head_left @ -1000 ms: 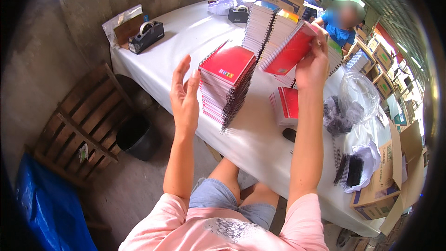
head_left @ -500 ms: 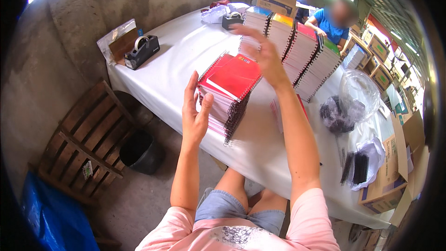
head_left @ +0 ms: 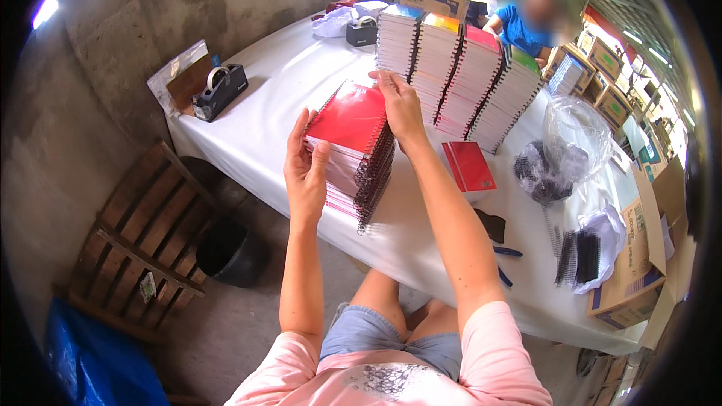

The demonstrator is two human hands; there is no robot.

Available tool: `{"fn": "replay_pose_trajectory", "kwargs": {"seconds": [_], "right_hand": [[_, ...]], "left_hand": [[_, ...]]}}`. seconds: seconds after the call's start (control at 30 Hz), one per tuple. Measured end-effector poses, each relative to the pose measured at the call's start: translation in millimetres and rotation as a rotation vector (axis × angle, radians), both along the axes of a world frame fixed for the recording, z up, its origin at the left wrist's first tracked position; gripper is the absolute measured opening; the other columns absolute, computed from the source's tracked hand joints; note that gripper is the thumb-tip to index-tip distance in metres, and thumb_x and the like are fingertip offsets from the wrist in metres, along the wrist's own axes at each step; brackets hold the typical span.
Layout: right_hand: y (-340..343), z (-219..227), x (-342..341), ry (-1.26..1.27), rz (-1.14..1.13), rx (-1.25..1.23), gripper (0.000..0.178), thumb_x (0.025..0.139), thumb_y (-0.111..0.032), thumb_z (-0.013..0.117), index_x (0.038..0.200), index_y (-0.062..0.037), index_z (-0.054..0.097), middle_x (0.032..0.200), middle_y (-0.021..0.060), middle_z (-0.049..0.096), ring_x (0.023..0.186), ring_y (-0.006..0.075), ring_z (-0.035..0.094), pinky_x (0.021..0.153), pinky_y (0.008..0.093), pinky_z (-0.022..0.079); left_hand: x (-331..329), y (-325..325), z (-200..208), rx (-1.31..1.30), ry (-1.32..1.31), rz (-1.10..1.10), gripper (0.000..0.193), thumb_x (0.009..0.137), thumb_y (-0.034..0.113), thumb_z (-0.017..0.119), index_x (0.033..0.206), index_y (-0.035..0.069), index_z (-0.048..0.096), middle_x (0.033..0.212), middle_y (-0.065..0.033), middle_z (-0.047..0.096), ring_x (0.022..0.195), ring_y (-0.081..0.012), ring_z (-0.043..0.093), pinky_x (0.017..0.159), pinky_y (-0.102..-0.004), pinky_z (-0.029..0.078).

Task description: The person attaches wire spirals to red notebooks and uses pliers to trim and secure the ends before stacking them on a table.

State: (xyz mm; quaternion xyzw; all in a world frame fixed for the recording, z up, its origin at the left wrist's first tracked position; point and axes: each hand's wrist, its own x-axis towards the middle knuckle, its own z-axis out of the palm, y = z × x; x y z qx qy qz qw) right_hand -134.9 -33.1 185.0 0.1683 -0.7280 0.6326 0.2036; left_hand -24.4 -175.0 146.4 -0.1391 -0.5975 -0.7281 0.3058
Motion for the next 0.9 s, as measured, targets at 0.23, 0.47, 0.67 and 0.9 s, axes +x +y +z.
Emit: {"fn": "replay_pose_trajectory", "kwargs": {"seconds": [0.23, 0.47, 0.67, 0.9], "right_hand": [[55.4, -13.8, 6.5, 0.124, -0.261, 0.324, 0.04, 0.09, -0.038, 0.052, 0.118, -0.0109, 0.056, 0.117, 0.0173, 0.056, 0.108, 0.0305, 0.055, 0.093, 0.0392, 0.04], [256.5, -105.6, 38.4, -0.613, -0.375, 0.566, 0.052, 0.071, -0.044, 0.073, 0.103, -0.0031, 0.064, 0.092, 0.0154, 0.066, 0.09, 0.0252, 0.062, 0.082, 0.0355, 0.047], [258.4, -108.5, 54.5, -0.543, -0.501, 0.246, 0.036, 0.071, -0.028, 0.078, 0.094, -0.0038, 0.064, 0.083, 0.0071, 0.066, 0.073, 0.015, 0.061, 0.063, 0.0308, 0.047], [239.9, -88.5, 66.6, -0.701, -0.328, 0.158, 0.047, 0.07, -0.02, 0.078, 0.11, -0.0037, 0.06, 0.088, 0.0098, 0.066, 0.074, 0.0185, 0.063, 0.061, 0.035, 0.049]], "left_hand": [[2.1, -8.1, -5.4, 0.011, 0.061, 0.091, 0.054, 0.094, 0.023, 0.052, 0.141, 0.009, 0.03, 0.14, -0.0151, 0.038, 0.126, -0.0197, 0.039, 0.102, -0.0327, 0.031], [43.6, -0.1, 23.2, 0.177, 0.217, 0.533, 0.038, 0.095, 0.013, 0.046, 0.129, -0.001, 0.038, 0.133, -0.0148, 0.043, 0.126, -0.0208, 0.039, 0.104, -0.0323, 0.027], [80.3, 59.1, 19.8, 0.038, 0.586, 0.274, 0.042, 0.085, 0.014, 0.055, 0.12, -0.003, 0.04, 0.122, -0.0207, 0.045, 0.118, -0.0308, 0.044, 0.102, -0.042, 0.034], [60.6, 129.4, -14.4, -0.002, -0.165, -0.352, 0.042, 0.082, 0.006, 0.063, 0.12, -0.002, 0.046, 0.12, -0.0169, 0.047, 0.115, -0.0221, 0.047, 0.097, -0.034, 0.037]]}}
